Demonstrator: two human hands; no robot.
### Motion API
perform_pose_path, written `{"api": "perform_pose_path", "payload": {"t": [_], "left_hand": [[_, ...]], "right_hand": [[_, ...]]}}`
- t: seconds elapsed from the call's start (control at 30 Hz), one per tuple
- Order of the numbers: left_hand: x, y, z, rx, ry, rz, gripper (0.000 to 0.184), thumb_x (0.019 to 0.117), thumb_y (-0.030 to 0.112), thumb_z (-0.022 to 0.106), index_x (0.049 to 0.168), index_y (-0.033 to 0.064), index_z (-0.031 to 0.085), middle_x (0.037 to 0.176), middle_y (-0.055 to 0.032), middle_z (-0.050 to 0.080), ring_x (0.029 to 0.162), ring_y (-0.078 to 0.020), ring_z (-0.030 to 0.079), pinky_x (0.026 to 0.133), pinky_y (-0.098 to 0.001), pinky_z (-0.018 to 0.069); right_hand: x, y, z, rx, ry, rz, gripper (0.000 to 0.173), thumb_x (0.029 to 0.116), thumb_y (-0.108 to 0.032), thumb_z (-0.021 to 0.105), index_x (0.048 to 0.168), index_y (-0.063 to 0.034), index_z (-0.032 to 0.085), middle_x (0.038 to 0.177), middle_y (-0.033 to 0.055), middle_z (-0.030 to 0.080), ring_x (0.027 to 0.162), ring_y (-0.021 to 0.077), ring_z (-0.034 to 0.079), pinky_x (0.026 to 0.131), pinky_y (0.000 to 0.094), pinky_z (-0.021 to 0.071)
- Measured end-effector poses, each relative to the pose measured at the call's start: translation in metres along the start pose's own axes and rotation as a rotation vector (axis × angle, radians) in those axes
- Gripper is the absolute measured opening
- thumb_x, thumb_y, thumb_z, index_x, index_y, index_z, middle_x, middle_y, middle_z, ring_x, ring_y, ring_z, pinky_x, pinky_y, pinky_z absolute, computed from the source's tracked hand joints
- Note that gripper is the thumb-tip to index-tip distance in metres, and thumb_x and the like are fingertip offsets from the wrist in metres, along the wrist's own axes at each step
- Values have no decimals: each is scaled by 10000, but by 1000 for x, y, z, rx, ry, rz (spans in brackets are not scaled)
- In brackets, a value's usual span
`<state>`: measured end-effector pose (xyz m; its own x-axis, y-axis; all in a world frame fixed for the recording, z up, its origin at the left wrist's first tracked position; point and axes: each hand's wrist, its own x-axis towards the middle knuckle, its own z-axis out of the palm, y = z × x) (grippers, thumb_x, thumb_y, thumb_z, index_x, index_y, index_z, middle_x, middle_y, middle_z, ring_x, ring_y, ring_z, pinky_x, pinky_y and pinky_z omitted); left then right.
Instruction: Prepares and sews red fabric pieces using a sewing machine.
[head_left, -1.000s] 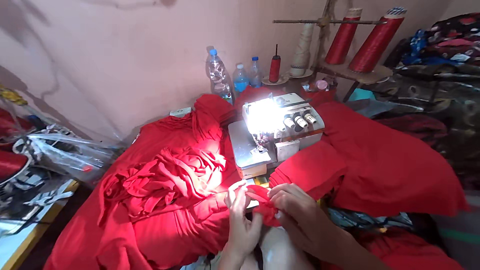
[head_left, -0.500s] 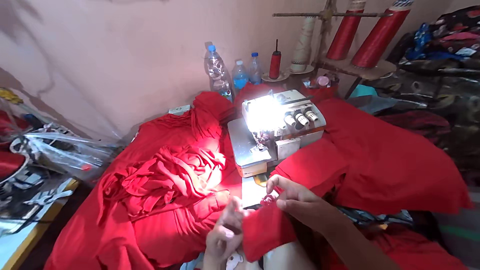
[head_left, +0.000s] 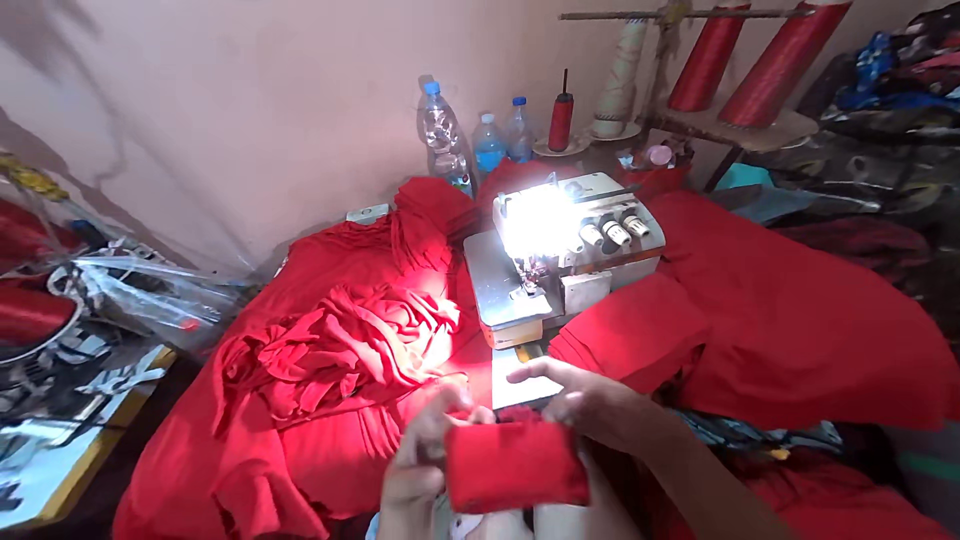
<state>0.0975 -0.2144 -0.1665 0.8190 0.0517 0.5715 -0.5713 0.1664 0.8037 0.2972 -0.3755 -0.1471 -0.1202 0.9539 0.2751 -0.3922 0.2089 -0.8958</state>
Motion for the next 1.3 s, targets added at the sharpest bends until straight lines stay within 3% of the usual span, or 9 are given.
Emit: {"api": "perform_pose_path", "payload": {"t": [0.17,0.27,0.37,0.47,0.63,0.87,1.07,1.17,1.3], "left_hand": [[18,26,11,207,118,-228,486,963,255,701,1389,176,481,1031,108,756,914,36,704,807,-160,575],[21,33,19,382,87,-255,480,976,190,682,1386,137,438,1019,123,739,925,54,682,824,-148,560],[21,44,20,515,33,-232,461,984,204,671,1384,138,451,1005,136,717,939,75,659,859,-137,545],[17,54,20,613,56,-211,438,982,220,665,1368,157,469,1027,150,705,956,89,646,865,-121,534],[1,65,27,784,160,-242,371,972,222,662,1296,102,529,935,110,671,890,89,614,829,-112,513],[-53,49,17,1027,355,-449,188,910,164,716,858,-18,716,888,-76,674,828,-37,618,760,-182,514],[-36,35,-25,1387,582,-701,177,880,143,750,959,-15,765,1235,-205,682,961,-291,710,850,-463,577],[-24,37,-40,1386,443,-959,263,943,217,690,1047,-21,735,1195,-197,667,1086,-335,659,941,-526,518],[-34,30,-41,1415,473,-715,222,873,209,746,936,-4,743,1039,-165,703,948,-304,699,828,-516,566]], "right_hand": [[1,6,-1,-122,4,-9,440,1003,-436,564,1371,-198,521,878,-175,642,751,-87,578,670,112,478],[2,2,2,-402,-61,-125,464,1031,-349,539,1353,-16,535,940,-66,659,805,-63,585,730,144,501],[2,6,2,-559,-110,-200,273,978,-224,632,1010,45,668,892,42,656,691,-59,515,593,113,413],[2,9,-5,-577,-120,-205,228,943,-201,678,853,5,644,923,40,621,821,-36,539,655,106,408],[7,17,-4,-483,-109,-152,192,960,-216,678,915,-29,683,979,-4,621,844,-69,566,656,85,456],[43,45,-1,-622,-55,23,157,923,-137,700,913,19,710,746,12,663,661,-18,579,622,168,477],[111,64,-7,-1001,93,193,252,938,-225,700,1044,1,734,1095,175,628,1031,265,606,891,404,493],[121,69,-8,-1047,68,297,261,951,-196,693,1052,45,700,1094,205,636,1043,306,616,928,436,484],[112,65,-9,-1017,87,332,288,951,-235,696,1059,32,686,1039,175,636,989,274,611,887,435,478]]}}
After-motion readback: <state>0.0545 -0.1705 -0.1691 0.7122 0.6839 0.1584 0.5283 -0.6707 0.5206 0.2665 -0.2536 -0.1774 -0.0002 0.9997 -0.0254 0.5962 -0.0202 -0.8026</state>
